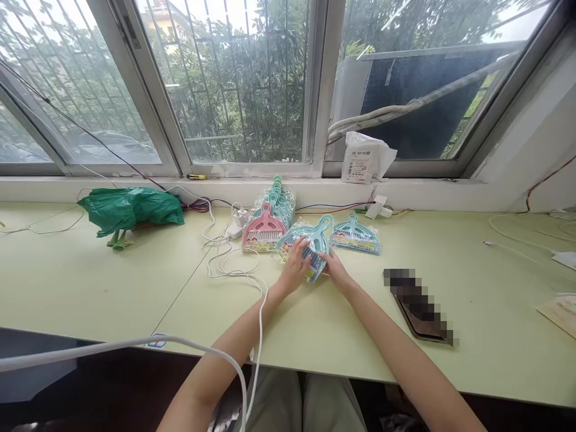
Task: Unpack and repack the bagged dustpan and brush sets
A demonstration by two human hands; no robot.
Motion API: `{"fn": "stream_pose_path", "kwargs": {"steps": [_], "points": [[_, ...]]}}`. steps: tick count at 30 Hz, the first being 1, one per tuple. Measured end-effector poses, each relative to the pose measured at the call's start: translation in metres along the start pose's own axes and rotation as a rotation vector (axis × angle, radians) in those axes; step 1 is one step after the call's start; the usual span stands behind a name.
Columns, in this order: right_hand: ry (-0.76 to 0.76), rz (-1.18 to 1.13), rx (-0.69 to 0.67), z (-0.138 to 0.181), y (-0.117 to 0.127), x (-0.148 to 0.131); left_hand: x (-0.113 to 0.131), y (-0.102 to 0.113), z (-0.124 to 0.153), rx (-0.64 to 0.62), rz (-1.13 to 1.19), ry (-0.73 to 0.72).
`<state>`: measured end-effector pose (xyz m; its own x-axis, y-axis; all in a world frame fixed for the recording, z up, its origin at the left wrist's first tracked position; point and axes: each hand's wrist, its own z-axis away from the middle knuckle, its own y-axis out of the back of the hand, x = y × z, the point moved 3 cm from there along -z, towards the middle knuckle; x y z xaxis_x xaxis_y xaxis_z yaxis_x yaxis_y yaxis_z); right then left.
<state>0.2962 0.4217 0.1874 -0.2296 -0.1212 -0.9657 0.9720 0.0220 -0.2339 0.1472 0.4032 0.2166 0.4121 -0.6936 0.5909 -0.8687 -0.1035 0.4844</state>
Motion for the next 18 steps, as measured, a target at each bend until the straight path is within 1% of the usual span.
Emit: {"fn": "stream_pose_path", "kwargs": {"steps": [2,4,5,6,7,8,10,11,12,13,14,16,18], "points": [[0.005,0.021,0.014,-0.001,0.012,-0.007,-0.01,0.01,-0.003,0.147,-0.093,0.074],[0.019,0.097,-0.039,-0.002,0.024,-0.014,-0.019,0.021,-0.006,0.277,-0.169,0.187],[0.03,0.131,-0.065,-0.002,0.03,-0.017,-0.024,0.026,-0.007,0.318,-0.175,0.256],[0.034,0.161,-0.086,-0.002,0.035,-0.02,-0.029,0.029,-0.008,0.328,-0.141,0.323],[0.034,0.18,-0.093,-0.001,0.04,-0.022,-0.034,0.031,-0.009,0.292,-0.057,0.387],[0.033,0.189,-0.096,-0.001,0.043,-0.023,-0.04,0.03,-0.01,0.212,0.067,0.45],[0.032,0.185,-0.104,-0.002,0.047,-0.023,-0.048,0.023,-0.01,-0.015,0.361,0.574],[0.035,0.178,-0.114,-0.003,0.047,-0.023,-0.05,0.019,-0.009,-0.103,0.488,0.633],[0.041,0.177,-0.123,-0.004,0.046,-0.022,-0.052,0.017,-0.007,-0.153,0.589,0.688],[0.05,0.185,-0.119,-0.006,0.046,-0.021,-0.053,0.015,-0.005,-0.163,0.664,0.736],[0.066,0.203,-0.1,-0.008,0.046,-0.02,-0.054,0.013,-0.004,-0.146,0.719,0.776],[0.125,0.259,-0.03,-0.012,0.047,-0.019,-0.055,0.011,-0.002,-0.081,0.794,0.841],[0.221,0.309,0.057,-0.016,0.049,-0.02,-0.057,0.009,-0.001,-0.012,0.825,0.887]]}}
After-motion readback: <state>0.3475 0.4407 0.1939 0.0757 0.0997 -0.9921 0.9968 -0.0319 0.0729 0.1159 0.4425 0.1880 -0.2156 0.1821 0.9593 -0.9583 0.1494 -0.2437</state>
